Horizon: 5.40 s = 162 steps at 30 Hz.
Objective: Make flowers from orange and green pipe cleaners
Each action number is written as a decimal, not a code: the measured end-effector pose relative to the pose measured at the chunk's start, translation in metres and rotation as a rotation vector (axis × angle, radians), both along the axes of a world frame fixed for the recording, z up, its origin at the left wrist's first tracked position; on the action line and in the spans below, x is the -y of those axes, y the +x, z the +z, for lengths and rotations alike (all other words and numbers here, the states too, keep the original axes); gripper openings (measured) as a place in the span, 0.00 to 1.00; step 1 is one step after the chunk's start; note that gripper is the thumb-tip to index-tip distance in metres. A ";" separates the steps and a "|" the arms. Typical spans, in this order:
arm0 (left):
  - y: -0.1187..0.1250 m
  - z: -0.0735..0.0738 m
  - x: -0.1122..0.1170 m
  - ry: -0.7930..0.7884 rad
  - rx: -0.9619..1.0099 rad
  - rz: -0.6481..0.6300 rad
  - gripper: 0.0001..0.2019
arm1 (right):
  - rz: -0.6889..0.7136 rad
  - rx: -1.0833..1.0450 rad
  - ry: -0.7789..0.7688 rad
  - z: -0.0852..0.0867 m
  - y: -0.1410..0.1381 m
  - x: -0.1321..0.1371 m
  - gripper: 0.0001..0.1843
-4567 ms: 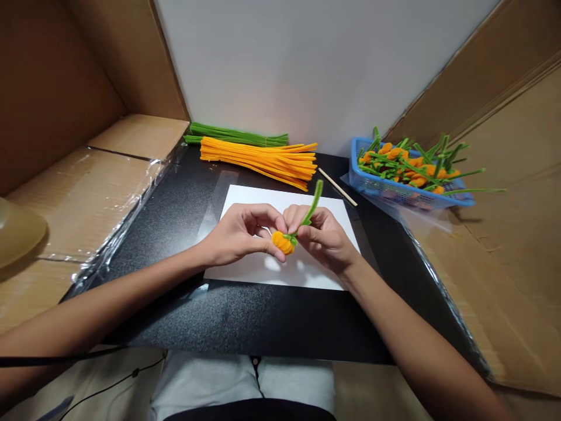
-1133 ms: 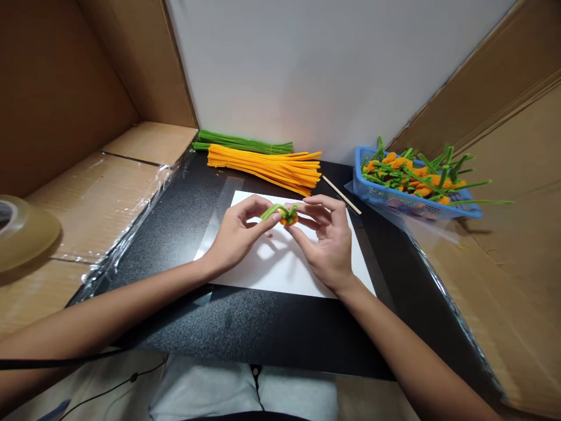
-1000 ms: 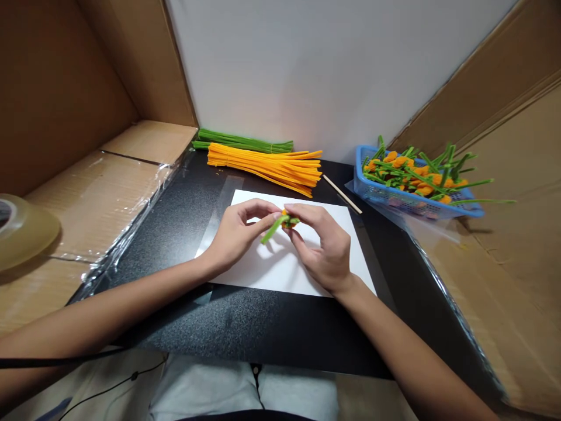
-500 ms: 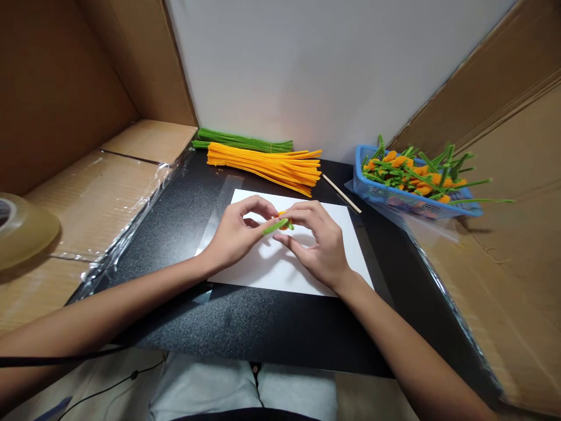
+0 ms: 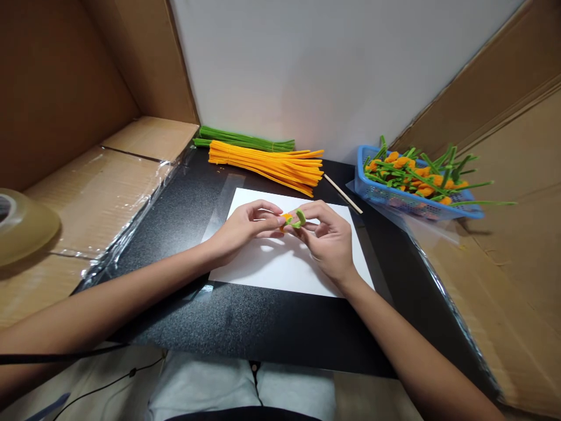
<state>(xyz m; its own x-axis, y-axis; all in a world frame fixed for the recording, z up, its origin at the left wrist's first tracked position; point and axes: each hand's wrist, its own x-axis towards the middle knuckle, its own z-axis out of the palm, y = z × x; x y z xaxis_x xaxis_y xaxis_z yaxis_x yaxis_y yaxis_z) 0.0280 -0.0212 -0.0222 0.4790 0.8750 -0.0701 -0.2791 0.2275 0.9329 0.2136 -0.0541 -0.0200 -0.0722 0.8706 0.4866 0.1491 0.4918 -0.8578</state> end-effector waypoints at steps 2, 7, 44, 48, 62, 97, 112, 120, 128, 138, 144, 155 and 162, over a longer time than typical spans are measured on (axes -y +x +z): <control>0.000 0.001 0.000 0.001 -0.007 -0.029 0.13 | 0.007 -0.013 0.028 0.000 0.001 -0.001 0.07; 0.001 0.006 0.004 0.067 -0.069 -0.016 0.15 | 0.023 -0.013 0.070 0.000 0.000 -0.002 0.05; 0.006 -0.005 0.015 0.548 -0.094 0.336 0.10 | -0.149 -0.009 -0.329 0.007 -0.015 0.007 0.12; 0.001 0.001 0.015 0.821 -0.262 0.373 0.07 | -0.222 0.146 -0.139 0.009 -0.016 0.011 0.04; -0.009 0.005 0.010 1.320 -0.548 0.448 0.02 | -0.050 -0.055 -0.215 0.013 -0.014 0.010 0.11; -0.007 0.003 0.005 0.887 -0.485 0.344 0.07 | 0.059 0.038 -0.213 0.017 -0.010 0.009 0.14; -0.003 0.003 0.005 0.476 -0.432 0.323 0.10 | -0.232 0.414 0.051 0.010 -0.013 0.012 0.06; 0.000 -0.003 0.006 0.362 -0.366 0.339 0.14 | -0.172 0.395 -0.074 0.010 -0.014 0.013 0.04; -0.001 0.002 0.007 0.361 -0.366 0.304 0.13 | -0.020 -0.063 -0.563 0.021 -0.014 0.010 0.10; 0.000 -0.004 0.004 0.352 -0.404 0.237 0.10 | -0.026 -0.128 -0.591 0.020 -0.011 0.007 0.21; 0.002 -0.001 0.011 0.489 -0.456 0.263 0.08 | -0.023 -0.110 -0.513 0.012 -0.019 0.009 0.19; -0.002 -0.002 0.015 0.953 -0.440 0.280 0.03 | 0.237 -0.413 -0.794 0.023 -0.017 0.008 0.12; -0.001 -0.001 0.012 1.010 -0.573 0.320 0.02 | 0.154 -0.255 -0.727 0.020 -0.013 0.007 0.16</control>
